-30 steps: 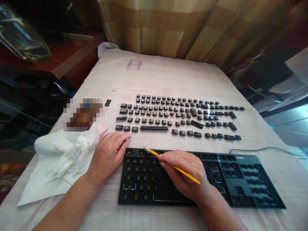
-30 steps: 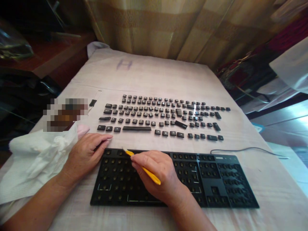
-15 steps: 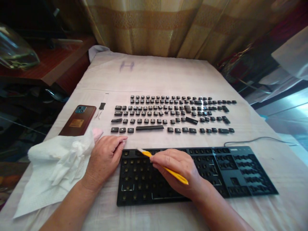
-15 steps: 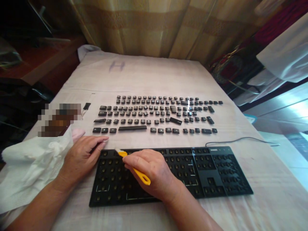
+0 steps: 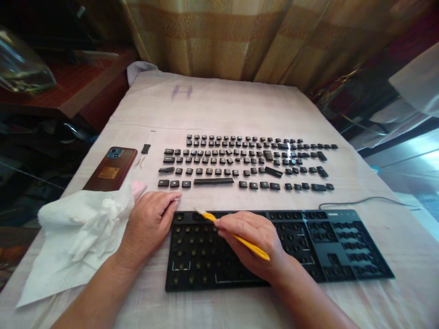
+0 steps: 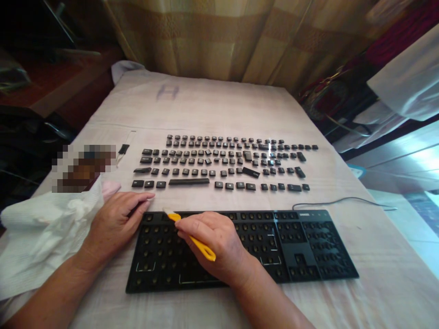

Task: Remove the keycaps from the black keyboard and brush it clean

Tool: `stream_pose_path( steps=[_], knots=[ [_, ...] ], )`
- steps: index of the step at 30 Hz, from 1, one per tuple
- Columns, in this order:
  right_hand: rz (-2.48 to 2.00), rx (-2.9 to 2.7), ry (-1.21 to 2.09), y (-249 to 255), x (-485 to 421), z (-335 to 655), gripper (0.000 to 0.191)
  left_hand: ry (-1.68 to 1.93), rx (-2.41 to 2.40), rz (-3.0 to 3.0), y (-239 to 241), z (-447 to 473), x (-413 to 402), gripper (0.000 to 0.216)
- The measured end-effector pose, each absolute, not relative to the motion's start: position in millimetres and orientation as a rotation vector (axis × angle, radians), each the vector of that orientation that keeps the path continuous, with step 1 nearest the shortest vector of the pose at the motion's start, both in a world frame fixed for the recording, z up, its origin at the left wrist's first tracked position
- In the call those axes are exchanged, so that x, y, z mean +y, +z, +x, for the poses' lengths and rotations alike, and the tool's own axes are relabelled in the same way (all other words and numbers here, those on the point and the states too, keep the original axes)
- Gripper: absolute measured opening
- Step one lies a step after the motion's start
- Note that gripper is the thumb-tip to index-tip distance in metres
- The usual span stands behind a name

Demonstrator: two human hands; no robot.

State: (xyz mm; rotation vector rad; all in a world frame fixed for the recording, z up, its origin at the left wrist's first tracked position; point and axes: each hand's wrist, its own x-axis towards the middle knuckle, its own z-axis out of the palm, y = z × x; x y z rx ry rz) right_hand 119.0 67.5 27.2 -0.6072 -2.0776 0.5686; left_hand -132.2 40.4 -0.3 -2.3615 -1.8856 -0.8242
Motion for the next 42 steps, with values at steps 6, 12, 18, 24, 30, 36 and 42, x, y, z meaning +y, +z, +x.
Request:
stream_pose_path(
  steps=[6, 12, 18, 24, 30, 36, 42],
  knots=[
    [-0.62, -2.043, 0.578, 32.8, 66.3, 121.3, 0.015, -0.839, -1.911, -2.361, 0.2, -131.9, 40.7, 0.027],
    [-0.603, -2.115, 0.608, 29.1, 65.2, 118.3, 0.014, -0.854, -1.959, -2.355, -0.9, -131.3, 40.0, 0.027],
    [-0.606, -2.068, 0.603, 27.2, 67.5, 120.5, 0.017, -0.866, -1.956, -2.353, -0.7, -131.7, 39.7, 0.027],
    [-0.587, -2.105, 0.624, 31.0, 65.1, 119.5, 0.013, -0.846, -1.951, -2.356, -0.2, -131.5, 39.5, 0.027],
    [-0.585, -2.166, 0.641, 27.0, 65.7, 117.6, 0.015, -0.856, -1.972, -2.351, -0.1, -130.6, 39.9, 0.027],
    [-0.578, -2.151, 0.589, 28.5, 66.7, 121.6, 0.017, -0.857, -1.964, -2.353, -0.4, -130.9, 39.9, 0.026],
    [-0.56, -2.164, 0.601, 30.9, 63.7, 120.7, 0.009, -0.863, -1.971, -2.355, -0.7, -131.3, 39.6, 0.026]
  ],
)
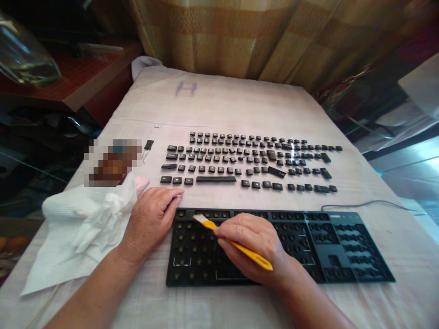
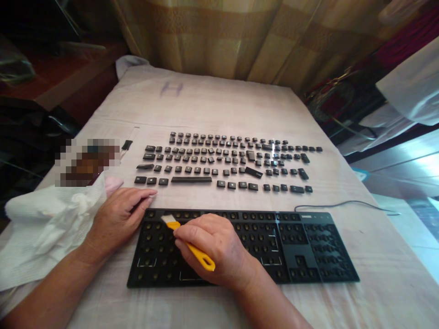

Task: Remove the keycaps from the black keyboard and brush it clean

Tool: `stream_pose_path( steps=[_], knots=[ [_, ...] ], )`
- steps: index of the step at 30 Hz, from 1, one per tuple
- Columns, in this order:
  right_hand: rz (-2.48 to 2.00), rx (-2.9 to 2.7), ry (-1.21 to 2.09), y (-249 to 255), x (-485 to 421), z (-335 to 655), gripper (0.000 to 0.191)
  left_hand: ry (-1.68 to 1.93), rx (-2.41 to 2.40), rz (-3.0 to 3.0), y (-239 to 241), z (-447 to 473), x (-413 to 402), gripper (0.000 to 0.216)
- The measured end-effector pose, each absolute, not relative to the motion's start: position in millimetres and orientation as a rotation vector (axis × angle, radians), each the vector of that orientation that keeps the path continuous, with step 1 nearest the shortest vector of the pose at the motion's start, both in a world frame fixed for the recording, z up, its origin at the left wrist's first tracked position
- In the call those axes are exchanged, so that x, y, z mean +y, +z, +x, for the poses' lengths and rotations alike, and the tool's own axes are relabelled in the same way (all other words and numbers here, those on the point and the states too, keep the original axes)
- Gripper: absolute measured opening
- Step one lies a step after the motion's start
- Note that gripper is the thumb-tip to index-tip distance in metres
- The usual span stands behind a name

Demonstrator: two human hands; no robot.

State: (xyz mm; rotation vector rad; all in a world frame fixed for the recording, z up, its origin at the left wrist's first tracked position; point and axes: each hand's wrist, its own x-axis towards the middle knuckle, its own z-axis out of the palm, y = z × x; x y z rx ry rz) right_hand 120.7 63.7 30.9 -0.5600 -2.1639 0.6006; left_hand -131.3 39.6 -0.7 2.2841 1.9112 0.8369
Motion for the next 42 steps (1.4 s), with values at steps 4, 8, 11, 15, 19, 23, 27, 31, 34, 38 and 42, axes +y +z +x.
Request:
stream_pose_path(
  steps=[4, 8, 11, 15, 19, 23, 27, 31, 34, 38, 42],
  knots=[
    [-0.584, -2.182, 0.608, 29, 64, 120, 0.011, 0.828, 1.903, 2.315, 0, -131, 39, 0.026],
    [-0.563, -2.17, 0.583, 29, 66, 121, 0.015, 0.823, 1.901, 2.337, -1, -131, 40, 0.026],
    [-0.559, -2.16, 0.574, 31, 65, 122, 0.017, 0.83, 1.905, 2.338, -1, -131, 40, 0.026],
    [-0.557, -2.175, 0.575, 34, 62, 121, 0.015, 0.845, 1.931, 2.315, -1, -129, 39, 0.027],
    [-0.58, -2.152, 0.568, 36, 58, 119, 0.014, 0.822, 1.947, 2.297, 1, -124, 36, 0.028],
    [-0.589, -2.142, 0.565, 35, 54, 116, 0.016, 0.799, 1.948, 2.291, 1, -120, 34, 0.027],
    [-0.586, -2.14, 0.59, 32, 53, 113, 0.014, 0.796, 1.943, 2.273, 0, -123, 35, 0.027],
    [-0.598, -2.169, 0.577, 28, 53, 110, 0.015, 0.828, 1.934, 2.246, -2, -127, 37, 0.027],
    [-0.579, -2.181, 0.589, 26, 53, 108, 0.017, 0.83, 1.931, 2.249, -3, -128, 38, 0.026],
    [-0.519, -2.167, 0.604, 27, 55, 109, 0.022, 0.836, 1.936, 2.251, -3, -127, 38, 0.026],
    [-0.539, -2.133, 0.63, 30, 55, 113, 0.022, 0.84, 1.925, 2.256, -1, -126, 37, 0.027]
  ],
)
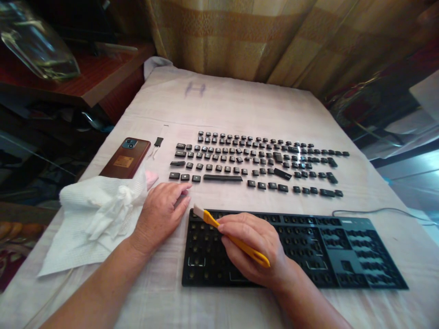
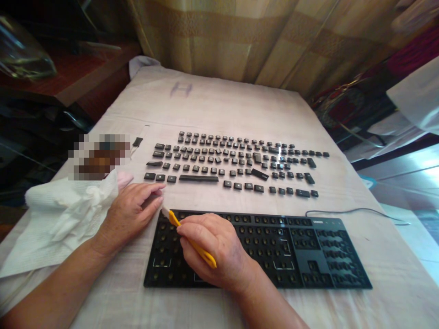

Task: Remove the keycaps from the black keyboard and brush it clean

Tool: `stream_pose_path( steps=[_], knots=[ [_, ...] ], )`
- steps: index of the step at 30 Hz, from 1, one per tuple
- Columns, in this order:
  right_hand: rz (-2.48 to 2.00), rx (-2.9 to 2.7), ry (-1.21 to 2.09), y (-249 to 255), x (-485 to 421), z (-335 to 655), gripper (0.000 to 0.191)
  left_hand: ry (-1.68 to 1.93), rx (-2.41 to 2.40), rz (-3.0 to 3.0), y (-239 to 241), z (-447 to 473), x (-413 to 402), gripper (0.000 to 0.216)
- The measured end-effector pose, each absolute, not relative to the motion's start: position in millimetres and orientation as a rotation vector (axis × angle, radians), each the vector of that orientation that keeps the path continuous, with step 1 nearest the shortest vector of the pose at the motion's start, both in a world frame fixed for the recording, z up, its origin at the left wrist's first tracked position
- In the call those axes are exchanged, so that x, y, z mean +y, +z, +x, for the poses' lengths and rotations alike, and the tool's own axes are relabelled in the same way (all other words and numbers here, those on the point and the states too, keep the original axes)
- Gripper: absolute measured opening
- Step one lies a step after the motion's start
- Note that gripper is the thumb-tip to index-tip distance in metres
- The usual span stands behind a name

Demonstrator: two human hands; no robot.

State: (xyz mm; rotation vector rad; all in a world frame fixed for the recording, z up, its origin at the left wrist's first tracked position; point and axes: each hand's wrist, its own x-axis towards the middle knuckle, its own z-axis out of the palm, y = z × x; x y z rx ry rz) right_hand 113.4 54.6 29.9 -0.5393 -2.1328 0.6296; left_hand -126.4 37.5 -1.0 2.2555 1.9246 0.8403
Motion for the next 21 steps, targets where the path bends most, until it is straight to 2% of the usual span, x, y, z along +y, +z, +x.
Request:
stream_pose_path(
  steps=[21],
  knots=[
    [-0.537, -2.155, 0.62, 28.1, 54.3, 111.9, 0.022, 0.824, 1.931, 2.225, -0.1, -126.2, 37.2, 0.027]
  ],
)
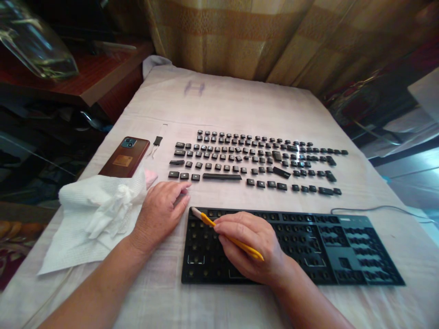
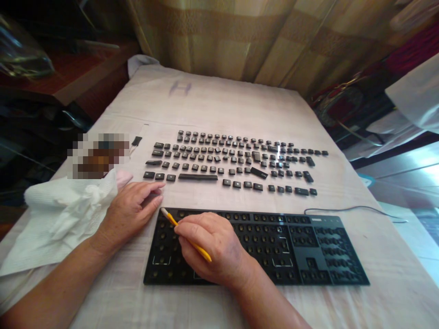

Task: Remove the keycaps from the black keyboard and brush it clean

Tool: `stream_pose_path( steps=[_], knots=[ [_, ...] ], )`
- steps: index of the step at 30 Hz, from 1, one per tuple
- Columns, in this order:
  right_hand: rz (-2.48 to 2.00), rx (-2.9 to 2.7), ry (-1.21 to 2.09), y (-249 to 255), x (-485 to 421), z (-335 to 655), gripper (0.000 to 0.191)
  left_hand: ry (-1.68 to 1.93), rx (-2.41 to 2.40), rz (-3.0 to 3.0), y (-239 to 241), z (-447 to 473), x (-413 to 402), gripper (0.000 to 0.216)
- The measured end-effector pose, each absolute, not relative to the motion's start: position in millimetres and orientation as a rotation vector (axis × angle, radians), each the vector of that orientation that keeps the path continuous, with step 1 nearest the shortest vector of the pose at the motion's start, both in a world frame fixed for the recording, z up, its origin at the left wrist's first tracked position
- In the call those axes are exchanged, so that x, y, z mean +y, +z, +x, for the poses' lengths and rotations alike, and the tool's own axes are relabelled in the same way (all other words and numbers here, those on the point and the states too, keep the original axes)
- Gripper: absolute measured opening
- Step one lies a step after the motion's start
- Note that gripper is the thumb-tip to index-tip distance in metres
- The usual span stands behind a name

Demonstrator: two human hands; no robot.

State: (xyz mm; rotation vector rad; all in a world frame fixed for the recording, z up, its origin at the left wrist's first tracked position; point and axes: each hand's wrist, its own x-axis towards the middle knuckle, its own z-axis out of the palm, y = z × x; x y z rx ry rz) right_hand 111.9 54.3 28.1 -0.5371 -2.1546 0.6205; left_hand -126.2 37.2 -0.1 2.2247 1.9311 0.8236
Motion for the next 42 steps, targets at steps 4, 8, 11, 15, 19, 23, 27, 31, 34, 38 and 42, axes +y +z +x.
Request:
stream_pose_path(
  steps=[4, 8, 11, 15, 19, 23, 27, 31, 34, 38, 42],
  knots=[
    [-0.527, -2.179, 0.643, 23, 56, 109, 0.023, 0.809, 1.941, 2.212, 0, -126, 37, 0.027],
    [-0.506, -2.138, 0.619, 24, 57, 110, 0.022, 0.814, 1.933, 2.232, -1, -126, 37, 0.027],
    [-0.539, -2.102, 0.599, 28, 56, 112, 0.022, 0.823, 1.919, 2.239, 0, -126, 37, 0.028],
    [-0.563, -2.104, 0.592, 33, 55, 114, 0.022, 0.803, 1.925, 2.235, 1, -126, 37, 0.027],
    [-0.558, -2.143, 0.615, 32, 53, 113, 0.021, 0.801, 1.93, 2.235, 1, -126, 37, 0.027],
    [-0.566, -2.152, 0.646, 29, 52, 110, 0.019, 0.793, 1.931, 2.22, 2, -126, 37, 0.027],
    [-0.654, -2.0, 0.764, 24, 51, 112, 0.022, 0.805, 1.932, 2.203, 2, -126, 36, 0.026],
    [-0.779, -1.877, 0.789, 18, 52, 116, 0.023, 0.821, 1.918, 2.224, 1, -127, 37, 0.026],
    [-0.787, -1.883, 0.744, 19, 55, 118, 0.02, 0.822, 1.907, 2.238, 0, -127, 37, 0.023],
    [-0.807, -1.909, 0.61, 30, 56, 121, 0.015, 0.81, 1.884, 2.211, 0, -129, 39, 0.021],
    [-0.843, -1.92, 0.507, 41, 45, 125, 0.015, 0.833, 1.87, 2.199, -1, -129, 40, 0.019]
  ],
)
